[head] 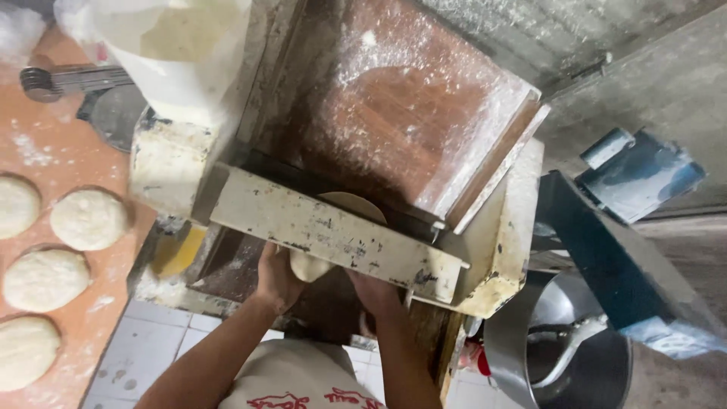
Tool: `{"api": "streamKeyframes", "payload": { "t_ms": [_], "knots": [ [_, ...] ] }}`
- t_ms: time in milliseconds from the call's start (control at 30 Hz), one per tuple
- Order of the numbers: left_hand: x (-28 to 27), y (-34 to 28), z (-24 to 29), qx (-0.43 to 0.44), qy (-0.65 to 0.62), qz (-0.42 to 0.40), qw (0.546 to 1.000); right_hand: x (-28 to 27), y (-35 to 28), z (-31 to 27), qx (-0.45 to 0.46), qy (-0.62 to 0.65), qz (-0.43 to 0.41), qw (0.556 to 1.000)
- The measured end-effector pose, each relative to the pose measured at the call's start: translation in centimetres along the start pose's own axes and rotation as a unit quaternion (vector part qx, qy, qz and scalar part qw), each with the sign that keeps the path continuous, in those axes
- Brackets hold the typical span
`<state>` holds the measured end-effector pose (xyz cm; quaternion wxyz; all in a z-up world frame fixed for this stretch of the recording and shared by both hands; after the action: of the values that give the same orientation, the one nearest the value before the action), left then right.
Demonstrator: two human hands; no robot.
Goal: Flattening dough balls using a mechanical dough sheeter and placing the flattened dough on baking trays.
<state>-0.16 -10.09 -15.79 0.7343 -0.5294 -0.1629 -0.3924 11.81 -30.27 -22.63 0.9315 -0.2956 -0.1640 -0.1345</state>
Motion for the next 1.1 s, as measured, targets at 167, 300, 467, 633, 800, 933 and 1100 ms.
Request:
{"api": "streamKeyframes", "payload": {
  "t_ms": [167,300,467,633,800,933,1100],
  "knots": [
    [-1.8,-4.9,-0.2,-0.019,0.031,-0.041,0.999,-0.9,0.8,-2.2,-0.116,-0.747,-0.068,0.651],
    [-4.4,-8.3,-0.6,-0.013,0.106,-0.170,0.980,-2.0,-5.9,-4.5,-0.125,-0.969,-0.211,0.012],
    [0.2,-15.0,4.8,0.071,0.135,-0.301,0.941,5.7,-11.2,18.0,-0.023,-0.945,0.124,0.303],
    [6.8,-14.2,10.4,0.284,0.238,-0.339,0.865,18.8,-7.0,24.4,-0.078,-0.983,0.102,0.128],
    [-1.6,-6.6,3.7,0.390,-0.095,-0.190,0.896,29.4,5.3,24.9,-0.201,-0.979,-0.039,0.011],
    [-13.7,0.6,-10.2,0.303,-0.185,-0.297,0.886,29.6,8.8,23.4,-0.150,-0.987,-0.051,-0.038],
    [-15.6,6.1,-12.8,0.248,-0.186,-0.183,0.933,24.5,4.4,29.3,-0.224,-0.906,-0.029,-0.357]
  ]
}}
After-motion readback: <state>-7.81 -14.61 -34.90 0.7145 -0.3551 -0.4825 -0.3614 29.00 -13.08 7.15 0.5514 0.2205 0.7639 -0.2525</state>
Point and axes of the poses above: each hand's wrist, its own y-axis towards the middle knuckle, its own x-axis out of the palm, z = x × y, the point moved 3 cm from there along y, towards the middle knuckle, and after that the axes turned 3 degrees about x, right-handed, at the moved point
